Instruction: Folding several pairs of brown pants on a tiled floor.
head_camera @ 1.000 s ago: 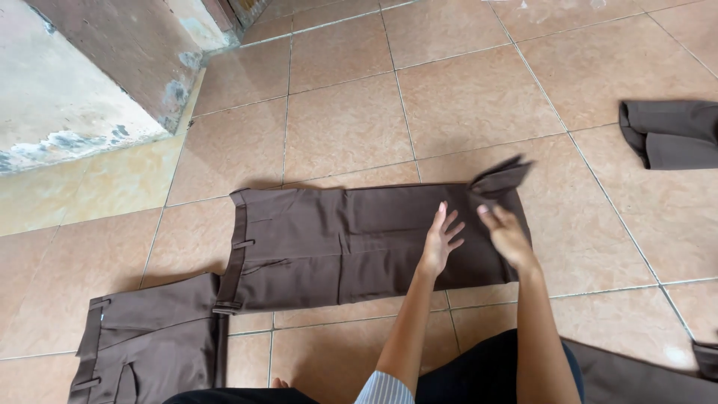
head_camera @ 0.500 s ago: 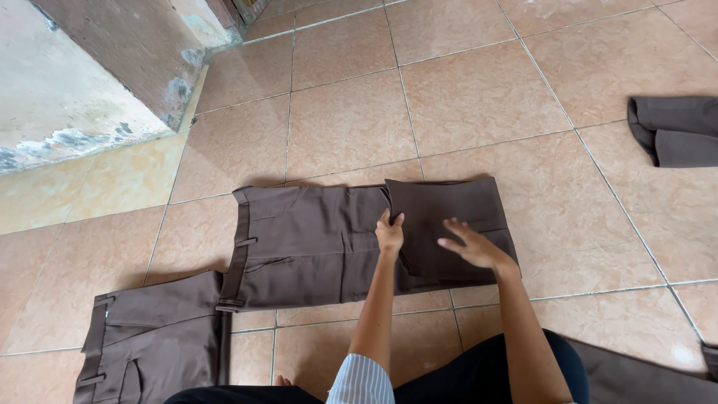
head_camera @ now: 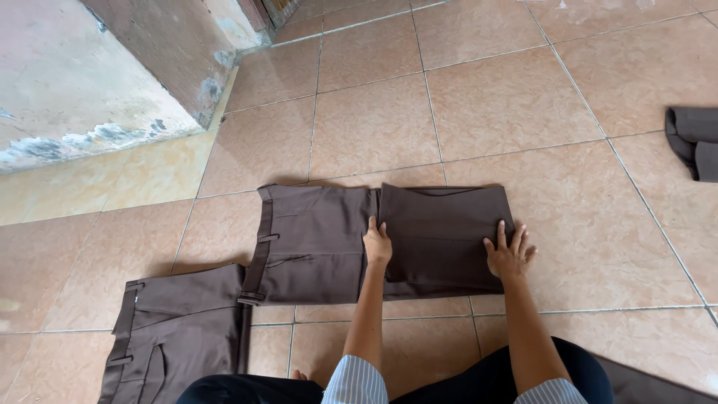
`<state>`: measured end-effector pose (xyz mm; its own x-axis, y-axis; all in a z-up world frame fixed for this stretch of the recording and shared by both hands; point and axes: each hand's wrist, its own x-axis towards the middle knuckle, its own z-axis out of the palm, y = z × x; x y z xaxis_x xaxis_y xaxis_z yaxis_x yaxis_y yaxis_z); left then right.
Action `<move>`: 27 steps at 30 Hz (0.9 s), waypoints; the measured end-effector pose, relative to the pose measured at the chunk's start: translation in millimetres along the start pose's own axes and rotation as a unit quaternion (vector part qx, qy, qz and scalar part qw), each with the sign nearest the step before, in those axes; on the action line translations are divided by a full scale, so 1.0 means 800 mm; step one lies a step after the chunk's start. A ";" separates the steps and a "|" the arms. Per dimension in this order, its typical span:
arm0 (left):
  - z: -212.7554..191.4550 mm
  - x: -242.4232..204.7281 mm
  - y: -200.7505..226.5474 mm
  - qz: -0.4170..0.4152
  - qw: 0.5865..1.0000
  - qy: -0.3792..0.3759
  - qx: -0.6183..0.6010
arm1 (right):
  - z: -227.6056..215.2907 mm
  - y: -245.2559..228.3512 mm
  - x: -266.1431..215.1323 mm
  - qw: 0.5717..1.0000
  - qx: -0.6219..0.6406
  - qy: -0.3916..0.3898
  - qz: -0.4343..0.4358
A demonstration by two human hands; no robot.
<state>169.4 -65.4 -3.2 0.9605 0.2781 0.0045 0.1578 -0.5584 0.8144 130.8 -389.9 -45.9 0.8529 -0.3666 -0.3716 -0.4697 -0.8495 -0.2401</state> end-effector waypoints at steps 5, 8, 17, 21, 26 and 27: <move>-0.034 -0.030 -0.005 0.017 0.981 -0.051 0.184 | 0.005 -0.002 0.004 1.000 -0.003 0.009 0.009; -0.047 -0.073 0.011 0.134 0.957 -0.069 0.247 | 0.010 0.002 0.009 0.998 -0.042 0.047 0.007; -0.017 -0.122 -0.021 0.149 0.900 -0.204 0.354 | 0.056 0.067 0.122 0.967 0.240 0.066 0.046; -0.001 -0.133 -0.015 0.152 0.913 -0.200 0.321 | -0.120 -0.009 -0.037 0.875 0.479 0.053 -0.041; 0.095 -0.195 0.010 0.170 0.937 -0.202 0.231 | -0.197 -0.001 -0.090 0.755 0.636 0.086 -0.133; 0.117 -0.210 0.023 0.154 0.941 -0.242 0.179 | -0.214 0.002 -0.102 0.705 0.689 0.072 -0.152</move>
<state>32.5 -195.4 -43.5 0.9512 -0.2812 -0.1271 -0.1621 -0.8057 0.5697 99.2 -426.2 137.5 0.9295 -0.3661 -0.0451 0.0486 0.2427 -0.9689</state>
